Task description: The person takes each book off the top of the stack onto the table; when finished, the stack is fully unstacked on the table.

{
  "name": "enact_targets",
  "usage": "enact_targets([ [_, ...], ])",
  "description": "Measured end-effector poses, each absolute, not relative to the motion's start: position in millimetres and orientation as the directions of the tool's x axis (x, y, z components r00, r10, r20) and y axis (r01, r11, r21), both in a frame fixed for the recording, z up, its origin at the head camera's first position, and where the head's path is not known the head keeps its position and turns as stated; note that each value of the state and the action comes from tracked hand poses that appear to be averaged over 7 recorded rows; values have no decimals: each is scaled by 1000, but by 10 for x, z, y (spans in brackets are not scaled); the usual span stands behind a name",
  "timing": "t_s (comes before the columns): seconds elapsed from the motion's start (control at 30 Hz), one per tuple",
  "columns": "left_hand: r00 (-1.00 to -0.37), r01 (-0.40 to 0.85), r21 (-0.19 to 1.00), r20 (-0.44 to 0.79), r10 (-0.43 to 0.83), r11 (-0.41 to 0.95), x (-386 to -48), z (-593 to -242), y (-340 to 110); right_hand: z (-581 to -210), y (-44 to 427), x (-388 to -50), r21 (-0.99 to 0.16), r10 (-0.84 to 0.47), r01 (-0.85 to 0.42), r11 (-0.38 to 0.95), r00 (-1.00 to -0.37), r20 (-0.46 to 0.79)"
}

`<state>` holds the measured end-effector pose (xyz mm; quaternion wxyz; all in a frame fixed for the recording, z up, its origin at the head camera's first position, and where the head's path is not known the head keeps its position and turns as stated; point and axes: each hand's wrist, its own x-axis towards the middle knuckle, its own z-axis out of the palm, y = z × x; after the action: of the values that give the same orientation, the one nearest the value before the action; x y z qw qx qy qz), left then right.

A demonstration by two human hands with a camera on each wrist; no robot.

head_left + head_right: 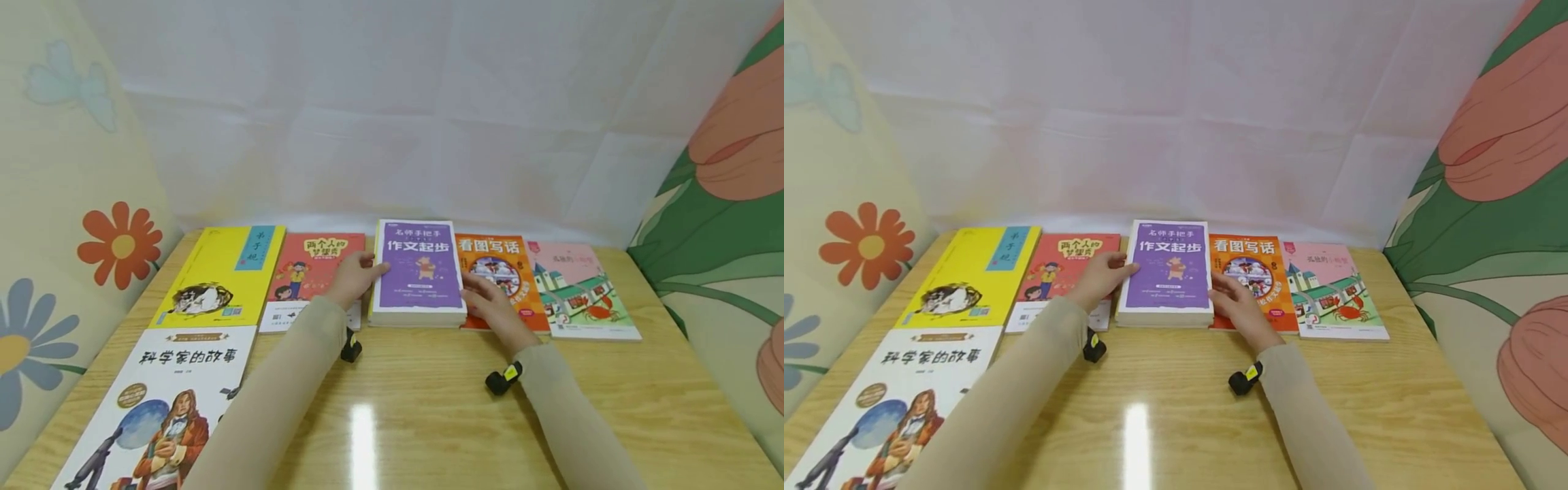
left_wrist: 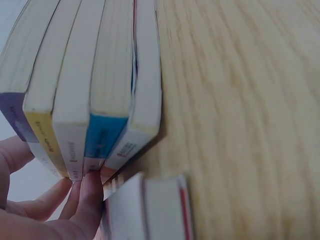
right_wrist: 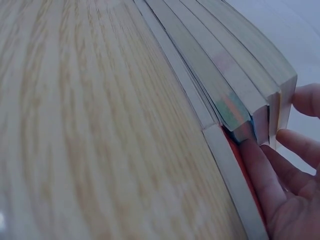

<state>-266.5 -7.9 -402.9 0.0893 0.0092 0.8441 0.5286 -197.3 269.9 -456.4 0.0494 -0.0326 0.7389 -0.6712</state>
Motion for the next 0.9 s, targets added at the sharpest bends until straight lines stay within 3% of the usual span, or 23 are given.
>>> enact_targets([
  [0.63, -975, -161, 937, -200, 100, 311, -2701, -3987, -116, -4580, 2703, -1968, -995, -118, -16, 103, -993, 4],
  [0.9, -978, -123, 956, -162, 133, 267, -2569, -3833, -149, -4592, 2706, -1991, -989, -133, -48, 138, -991, 30],
])
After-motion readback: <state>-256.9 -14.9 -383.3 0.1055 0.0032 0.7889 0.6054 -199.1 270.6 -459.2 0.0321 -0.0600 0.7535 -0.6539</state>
